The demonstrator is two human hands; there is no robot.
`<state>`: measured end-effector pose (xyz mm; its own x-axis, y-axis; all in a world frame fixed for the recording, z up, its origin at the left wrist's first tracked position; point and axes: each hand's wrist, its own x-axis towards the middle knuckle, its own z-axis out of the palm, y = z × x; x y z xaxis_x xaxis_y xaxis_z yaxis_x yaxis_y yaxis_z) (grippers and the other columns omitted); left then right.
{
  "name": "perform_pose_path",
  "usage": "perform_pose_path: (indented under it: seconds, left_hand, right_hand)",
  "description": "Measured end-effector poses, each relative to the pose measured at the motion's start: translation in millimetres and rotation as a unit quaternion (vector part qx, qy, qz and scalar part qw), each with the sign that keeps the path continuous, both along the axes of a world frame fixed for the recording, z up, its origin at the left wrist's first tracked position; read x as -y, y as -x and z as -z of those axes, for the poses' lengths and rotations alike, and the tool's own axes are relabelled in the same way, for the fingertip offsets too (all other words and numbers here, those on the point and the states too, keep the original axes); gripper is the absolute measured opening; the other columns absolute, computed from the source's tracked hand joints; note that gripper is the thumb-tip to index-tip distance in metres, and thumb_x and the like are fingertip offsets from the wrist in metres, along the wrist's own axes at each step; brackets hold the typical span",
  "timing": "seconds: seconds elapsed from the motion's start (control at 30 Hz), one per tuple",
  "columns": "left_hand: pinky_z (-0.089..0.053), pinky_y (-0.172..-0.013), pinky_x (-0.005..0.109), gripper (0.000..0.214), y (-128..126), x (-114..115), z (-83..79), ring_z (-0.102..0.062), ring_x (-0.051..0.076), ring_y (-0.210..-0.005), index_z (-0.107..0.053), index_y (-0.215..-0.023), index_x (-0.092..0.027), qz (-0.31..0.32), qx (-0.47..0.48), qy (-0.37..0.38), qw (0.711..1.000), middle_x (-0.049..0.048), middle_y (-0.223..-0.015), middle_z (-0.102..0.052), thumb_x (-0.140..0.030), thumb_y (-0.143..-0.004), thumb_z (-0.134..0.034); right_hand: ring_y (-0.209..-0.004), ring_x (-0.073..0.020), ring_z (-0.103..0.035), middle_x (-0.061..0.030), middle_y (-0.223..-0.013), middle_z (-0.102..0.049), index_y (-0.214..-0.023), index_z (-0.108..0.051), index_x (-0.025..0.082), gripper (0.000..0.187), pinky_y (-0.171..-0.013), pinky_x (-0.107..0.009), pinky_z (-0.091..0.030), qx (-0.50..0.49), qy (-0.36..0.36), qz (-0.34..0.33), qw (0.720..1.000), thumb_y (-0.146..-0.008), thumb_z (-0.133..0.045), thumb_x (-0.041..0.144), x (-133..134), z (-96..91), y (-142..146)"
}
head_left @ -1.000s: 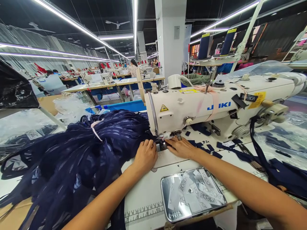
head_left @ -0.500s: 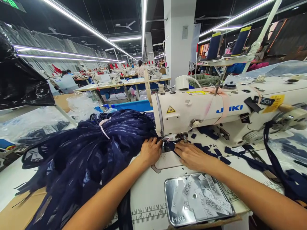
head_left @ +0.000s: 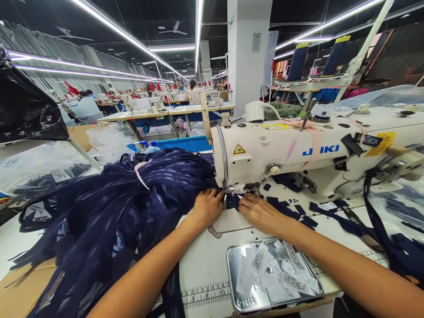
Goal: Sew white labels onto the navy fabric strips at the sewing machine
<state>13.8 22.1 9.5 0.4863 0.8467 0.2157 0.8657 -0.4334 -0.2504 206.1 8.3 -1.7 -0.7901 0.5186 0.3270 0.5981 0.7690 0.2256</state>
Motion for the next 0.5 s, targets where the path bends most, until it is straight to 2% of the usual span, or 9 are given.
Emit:
perform_pose_path:
  seconds: [0.5]
  left_hand:
    - [-0.041,-0.072,0.035,0.024,-3,-10,-2.7,-0.055,0.025,-0.088,-0.06,-0.099,-0.018,0.001,0.007,0.025,1.0,0.0103,-0.092,-0.06,-0.023,-0.084,-0.042]
  right_hand:
    - [-0.079,-0.0189,-0.052,-0.0071,-0.079,-0.057,-0.076,-0.06,0.012,0.015,-0.079,-0.032,-0.043,0.009,-0.002,0.032,0.999,-0.078,-0.049,0.002,2,4.7,12]
